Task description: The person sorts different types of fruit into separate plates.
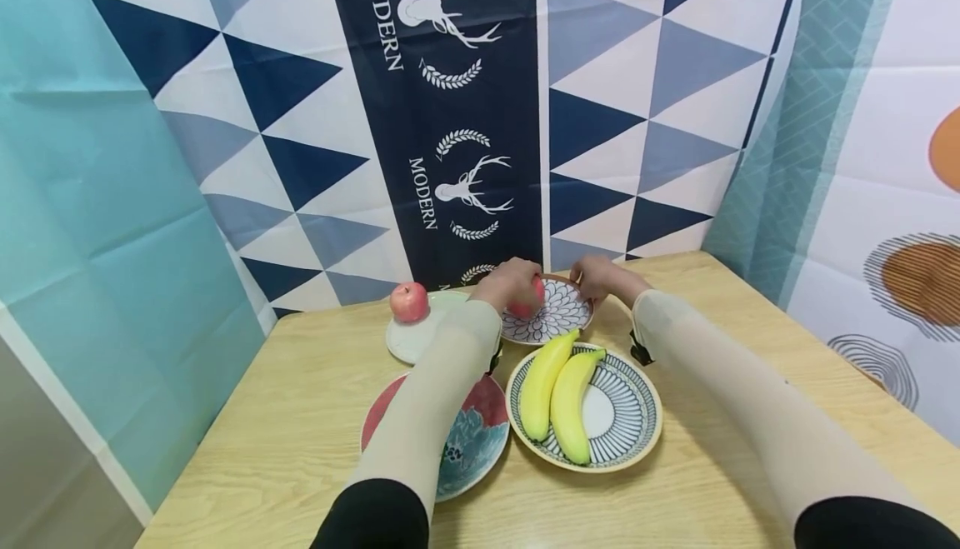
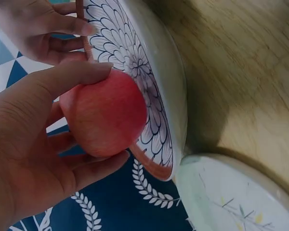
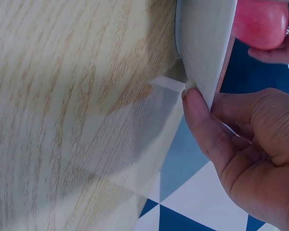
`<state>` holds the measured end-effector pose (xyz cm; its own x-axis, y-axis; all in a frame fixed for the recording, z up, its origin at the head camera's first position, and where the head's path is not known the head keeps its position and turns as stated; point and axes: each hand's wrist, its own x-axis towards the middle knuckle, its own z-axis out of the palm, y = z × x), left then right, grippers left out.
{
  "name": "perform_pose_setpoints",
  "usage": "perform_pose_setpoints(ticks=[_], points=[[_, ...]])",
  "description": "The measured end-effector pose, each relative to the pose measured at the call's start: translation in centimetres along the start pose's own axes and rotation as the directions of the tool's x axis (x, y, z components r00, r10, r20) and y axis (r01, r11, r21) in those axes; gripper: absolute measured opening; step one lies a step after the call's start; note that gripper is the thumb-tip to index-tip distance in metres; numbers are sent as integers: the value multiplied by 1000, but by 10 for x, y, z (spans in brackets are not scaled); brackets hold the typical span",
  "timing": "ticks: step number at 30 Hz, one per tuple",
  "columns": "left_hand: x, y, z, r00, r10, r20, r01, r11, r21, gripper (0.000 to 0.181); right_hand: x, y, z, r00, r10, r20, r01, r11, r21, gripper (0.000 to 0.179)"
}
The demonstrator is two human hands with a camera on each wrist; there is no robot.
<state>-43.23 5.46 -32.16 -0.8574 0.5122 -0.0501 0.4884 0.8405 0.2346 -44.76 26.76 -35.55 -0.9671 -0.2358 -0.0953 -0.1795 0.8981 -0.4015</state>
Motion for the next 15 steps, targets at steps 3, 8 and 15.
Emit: perform_pose_setpoints(ticks=[3, 8, 15], points=[[10, 2, 5, 1000, 9, -13, -9, 1000, 27, 43, 1, 0, -1, 1000, -2, -8, 2, 1000, 2, 39], [19, 5, 14, 1000, 8, 1, -8, 999, 44, 50, 1, 0, -1, 1000, -3, 5, 3, 1000, -7, 40], [21, 8, 19, 999, -43, -4, 43, 998, 46, 55, 0, -2, 0, 1000, 0, 8, 0, 1000, 15, 39]])
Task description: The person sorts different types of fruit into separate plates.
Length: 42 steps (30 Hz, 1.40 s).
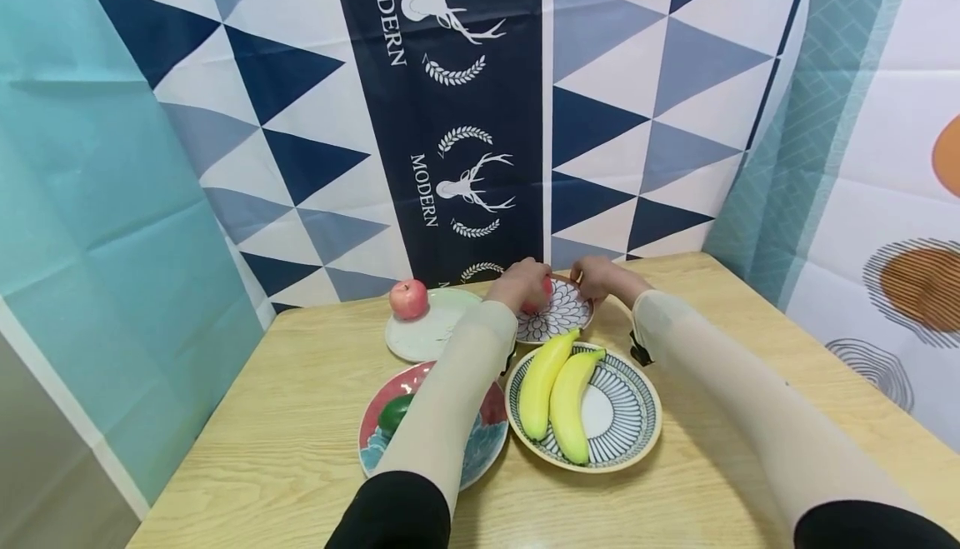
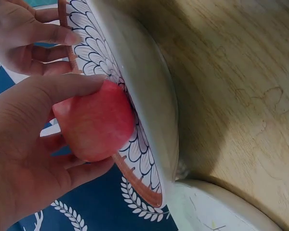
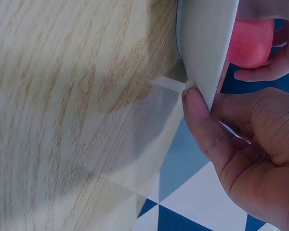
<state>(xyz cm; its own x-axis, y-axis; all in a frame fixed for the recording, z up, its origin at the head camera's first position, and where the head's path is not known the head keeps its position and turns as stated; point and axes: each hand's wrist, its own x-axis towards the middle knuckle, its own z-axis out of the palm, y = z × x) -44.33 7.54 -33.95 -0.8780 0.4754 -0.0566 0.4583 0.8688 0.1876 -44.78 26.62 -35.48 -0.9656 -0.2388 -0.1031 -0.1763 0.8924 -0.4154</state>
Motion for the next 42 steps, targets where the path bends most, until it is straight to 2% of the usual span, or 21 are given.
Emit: perform_pose_setpoints(ticks=[7, 12, 17, 26, 33, 38, 42], points=[[-2, -2, -4, 999, 1, 34, -1, 1000, 10, 67, 0, -3, -1, 1000, -6, -3, 6, 1000, -6, 39], [-8, -3, -6, 999, 20, 36, -19, 1000, -19, 74, -2, -5, -1, 1000, 7, 0, -7, 1000, -16, 40], [-14, -9, -8, 998, 44, 32, -45, 999, 4, 77, -3, -5, 1, 1000, 17, 3, -17, 1000, -24, 40], [-21, -28, -18, 996, 77, 32, -78, 997, 24, 90, -1, -5, 0, 1000, 21, 20, -20, 1000, -18, 42], [-31, -43, -26, 1000, 10, 23, -9, 1000, -17, 90, -2, -8, -2, 1000, 16, 12, -15, 999, -46, 41], [-36, -60, -31, 999, -8, 32, 7, 1000, 25, 87, -3, -8, -2, 1000, 26, 14, -26, 999, -33, 41], [-40, -76, -36, 1000, -12, 25, 11, 1000, 11, 88, -2, -7, -2, 1000, 26, 17, -25, 999, -29, 41]])
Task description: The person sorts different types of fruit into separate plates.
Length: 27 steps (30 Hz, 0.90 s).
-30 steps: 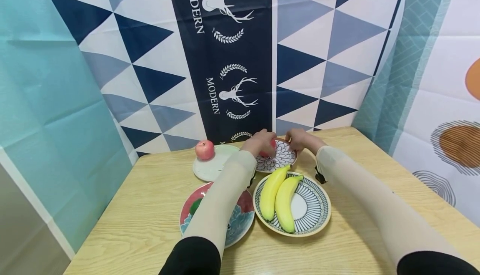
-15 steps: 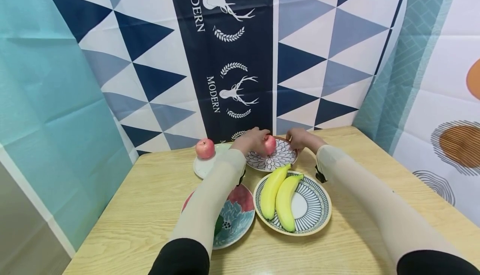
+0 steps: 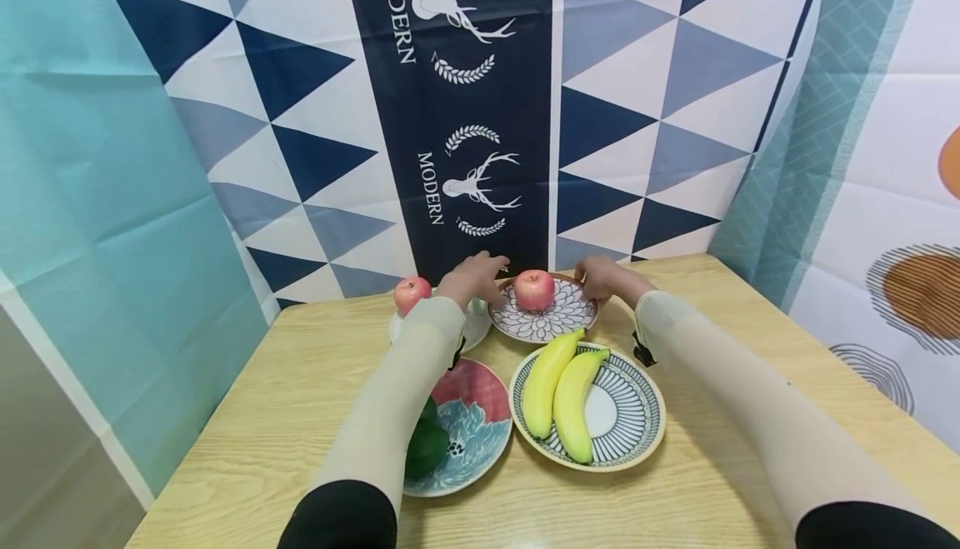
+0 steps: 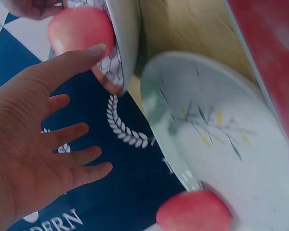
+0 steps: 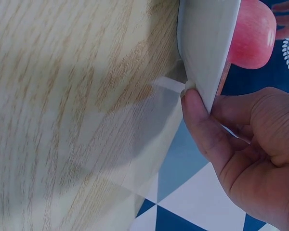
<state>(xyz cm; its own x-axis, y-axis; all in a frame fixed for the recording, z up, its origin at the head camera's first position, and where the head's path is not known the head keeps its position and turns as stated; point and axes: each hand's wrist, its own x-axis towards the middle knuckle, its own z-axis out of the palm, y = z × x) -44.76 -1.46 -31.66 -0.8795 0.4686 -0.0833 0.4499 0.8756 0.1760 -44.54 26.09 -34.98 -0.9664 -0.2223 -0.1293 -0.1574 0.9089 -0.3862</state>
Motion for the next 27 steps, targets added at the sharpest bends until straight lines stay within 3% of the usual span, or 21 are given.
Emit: perform_pose_setpoints(ticks=[5, 12, 20, 27], points=[[-3, -18, -4, 1000, 6, -12, -7, 1000, -8, 91, 3, 5, 2, 1000, 8, 7, -8, 1000, 0, 41], [-7, -43, -4, 999, 10, -40, -7, 998, 66, 85, 4, 4, 0, 1000, 1, 6, -1, 1000, -7, 40], [-17, -63, -4, 996, -77, -45, 78, 997, 15, 83, 5, 4, 1, 1000, 13, 15, -13, 1000, -10, 39], [-17, -82, -3, 991, -135, -28, 136, 989, 60, 78, 2, 2, 2, 1000, -4, -2, 4, 999, -49, 36]])
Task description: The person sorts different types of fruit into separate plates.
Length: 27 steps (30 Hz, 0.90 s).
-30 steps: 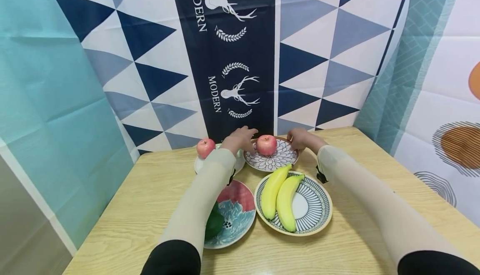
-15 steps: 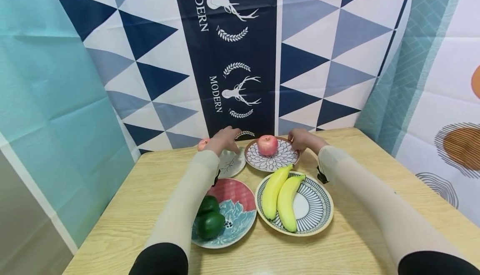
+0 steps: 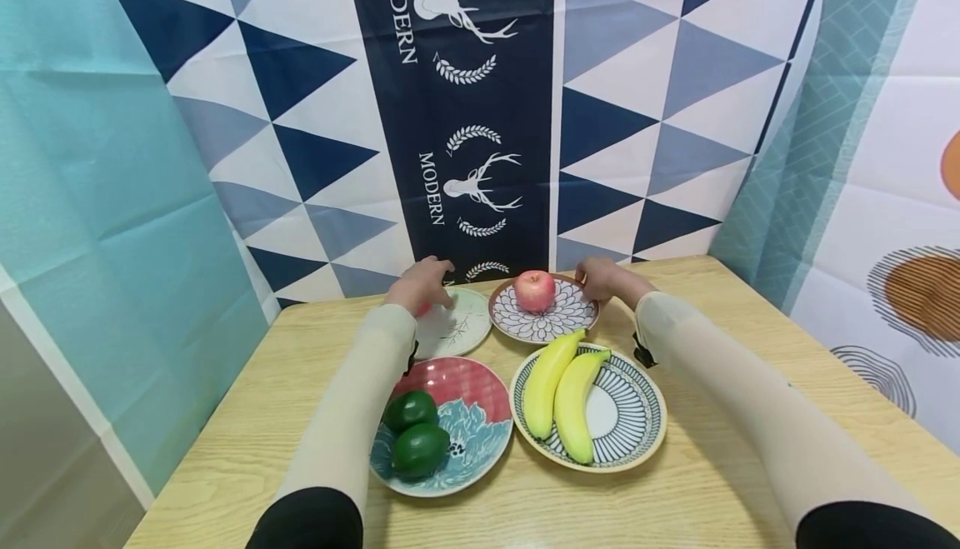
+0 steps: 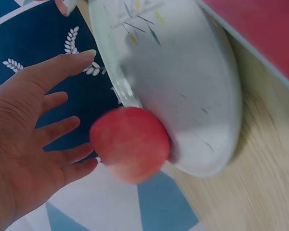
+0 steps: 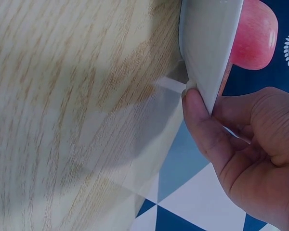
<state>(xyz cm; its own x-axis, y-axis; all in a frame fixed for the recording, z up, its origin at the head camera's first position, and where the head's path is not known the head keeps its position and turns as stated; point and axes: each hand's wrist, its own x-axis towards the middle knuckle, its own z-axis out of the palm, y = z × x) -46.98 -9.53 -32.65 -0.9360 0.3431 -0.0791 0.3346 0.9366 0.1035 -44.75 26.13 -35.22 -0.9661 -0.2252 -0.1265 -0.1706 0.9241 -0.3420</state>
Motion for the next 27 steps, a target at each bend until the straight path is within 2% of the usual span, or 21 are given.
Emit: perform_pose_setpoints(ticks=[4, 10, 14, 22, 27], points=[[-1, -8, 0, 1000, -15, 10, 15, 1000, 25, 74, -1, -1, 0, 1000, 2, -5, -2, 1000, -12, 34], [-12, -14, 0, 1000, -11, -4, 11, 1000, 29, 68, -3, -4, -1, 1000, 1, -9, -1, 1000, -17, 34], [-10, -17, 4, 1000, -25, 5, 25, 999, 34, 67, -3, -3, -1, 1000, -4, -15, 3, 1000, -18, 34], [-10, -33, 16, 999, -32, -36, 30, 999, -43, 66, -3, -2, 0, 1000, -5, -19, 4, 1000, -27, 36], [-6, -41, 21, 998, -37, -51, 34, 998, -57, 62, -2, -2, 1, 1000, 10, -16, -10, 1000, -28, 38]])
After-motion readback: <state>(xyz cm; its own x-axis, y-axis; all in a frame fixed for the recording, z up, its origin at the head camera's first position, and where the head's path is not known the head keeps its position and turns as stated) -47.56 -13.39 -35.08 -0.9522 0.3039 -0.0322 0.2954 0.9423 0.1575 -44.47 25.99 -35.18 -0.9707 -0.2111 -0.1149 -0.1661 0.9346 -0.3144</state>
